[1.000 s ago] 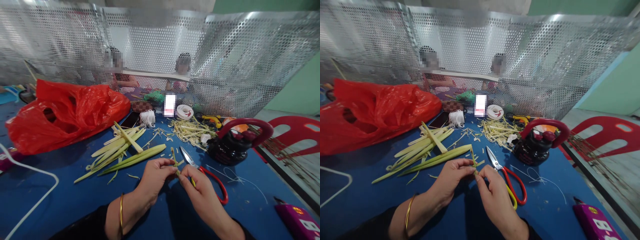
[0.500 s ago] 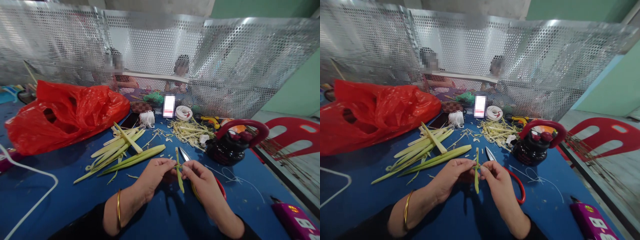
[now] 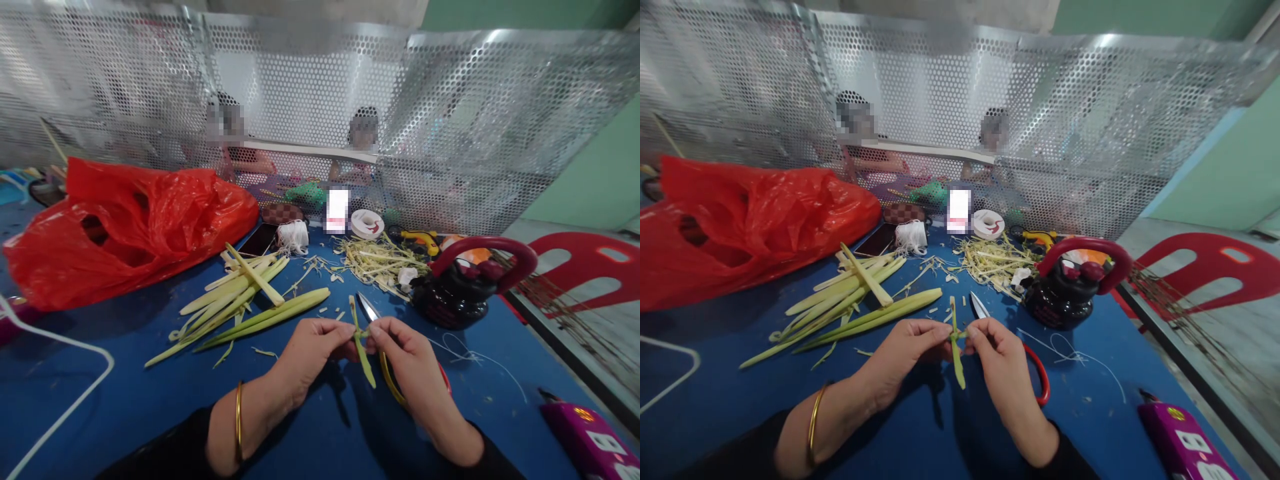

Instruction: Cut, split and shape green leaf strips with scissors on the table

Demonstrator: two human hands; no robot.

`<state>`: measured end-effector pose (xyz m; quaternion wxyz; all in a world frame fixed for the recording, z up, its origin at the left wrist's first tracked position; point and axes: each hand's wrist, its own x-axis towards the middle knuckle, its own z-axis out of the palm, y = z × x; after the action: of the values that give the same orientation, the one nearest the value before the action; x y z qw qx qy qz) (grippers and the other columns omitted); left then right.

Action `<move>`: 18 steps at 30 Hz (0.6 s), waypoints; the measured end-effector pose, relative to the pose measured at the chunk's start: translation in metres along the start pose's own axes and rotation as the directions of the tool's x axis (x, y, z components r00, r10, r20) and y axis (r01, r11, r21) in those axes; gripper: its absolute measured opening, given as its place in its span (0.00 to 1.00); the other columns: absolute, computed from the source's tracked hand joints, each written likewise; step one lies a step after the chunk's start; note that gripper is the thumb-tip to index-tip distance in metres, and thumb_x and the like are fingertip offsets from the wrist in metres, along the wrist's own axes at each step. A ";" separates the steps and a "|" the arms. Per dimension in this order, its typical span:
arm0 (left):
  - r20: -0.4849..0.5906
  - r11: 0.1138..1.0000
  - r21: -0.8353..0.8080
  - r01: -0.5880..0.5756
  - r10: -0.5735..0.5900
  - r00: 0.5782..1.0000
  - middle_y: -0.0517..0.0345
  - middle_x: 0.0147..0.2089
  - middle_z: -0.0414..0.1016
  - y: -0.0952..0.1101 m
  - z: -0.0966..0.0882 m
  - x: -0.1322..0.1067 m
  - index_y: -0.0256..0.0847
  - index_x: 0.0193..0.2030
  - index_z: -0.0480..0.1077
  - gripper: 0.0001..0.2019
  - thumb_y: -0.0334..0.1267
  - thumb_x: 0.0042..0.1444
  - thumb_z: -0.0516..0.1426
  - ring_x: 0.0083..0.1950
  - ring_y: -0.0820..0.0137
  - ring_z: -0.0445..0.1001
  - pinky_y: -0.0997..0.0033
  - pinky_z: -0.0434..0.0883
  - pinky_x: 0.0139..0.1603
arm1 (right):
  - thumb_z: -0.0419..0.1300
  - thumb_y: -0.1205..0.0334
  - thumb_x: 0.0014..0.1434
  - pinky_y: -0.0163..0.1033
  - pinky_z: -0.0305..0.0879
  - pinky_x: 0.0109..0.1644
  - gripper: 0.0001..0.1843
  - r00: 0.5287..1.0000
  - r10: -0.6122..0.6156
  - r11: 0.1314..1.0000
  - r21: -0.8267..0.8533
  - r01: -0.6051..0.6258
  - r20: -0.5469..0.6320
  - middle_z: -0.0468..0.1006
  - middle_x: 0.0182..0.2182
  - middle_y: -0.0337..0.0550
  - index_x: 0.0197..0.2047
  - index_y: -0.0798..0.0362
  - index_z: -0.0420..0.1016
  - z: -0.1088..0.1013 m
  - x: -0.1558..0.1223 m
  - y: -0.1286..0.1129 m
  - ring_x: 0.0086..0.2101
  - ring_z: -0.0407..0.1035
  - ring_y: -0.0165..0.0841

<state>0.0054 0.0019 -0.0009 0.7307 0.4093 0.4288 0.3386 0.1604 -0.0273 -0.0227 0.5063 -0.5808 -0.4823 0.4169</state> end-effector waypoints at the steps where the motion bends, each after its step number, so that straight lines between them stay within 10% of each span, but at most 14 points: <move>1: -0.003 1.000 -0.024 0.009 -0.009 1.000 0.51 0.27 0.78 0.000 0.000 0.000 0.34 0.30 0.78 0.11 0.42 0.47 0.64 0.32 0.69 0.76 0.68 0.70 0.43 | 0.63 0.48 0.54 0.37 0.64 0.35 0.16 1.000 0.005 1.000 0.025 -0.004 -0.015 0.74 0.23 0.38 0.29 0.53 0.74 -0.001 0.001 0.000 0.28 0.68 0.33; 11: -0.090 0.998 -0.054 -0.014 0.009 0.996 0.61 0.25 0.75 0.000 -0.002 0.002 0.35 0.35 0.73 0.10 0.33 0.43 0.64 0.27 0.75 0.72 0.76 0.67 0.33 | 0.68 0.47 0.45 0.36 0.63 0.29 0.18 0.980 0.142 0.988 0.037 -0.149 0.140 0.73 0.19 0.37 0.25 0.53 0.72 0.002 -0.002 -0.006 0.22 0.66 0.30; 18: -0.107 0.996 0.064 -0.058 0.065 0.992 0.66 0.20 0.69 0.001 0.001 0.000 0.35 0.31 0.69 0.10 0.31 0.42 0.65 0.22 0.79 0.65 0.78 0.63 0.27 | 0.64 0.54 0.50 0.34 0.56 0.28 0.12 0.973 0.064 0.990 -0.140 -0.033 0.223 0.67 0.21 0.34 0.26 0.52 0.70 0.004 -0.009 -0.005 0.24 0.59 0.29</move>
<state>0.0062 0.0024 0.0001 0.6827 0.4253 0.4652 0.3697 0.1543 -0.0349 -0.0183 0.3968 -0.5739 -0.5500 0.4589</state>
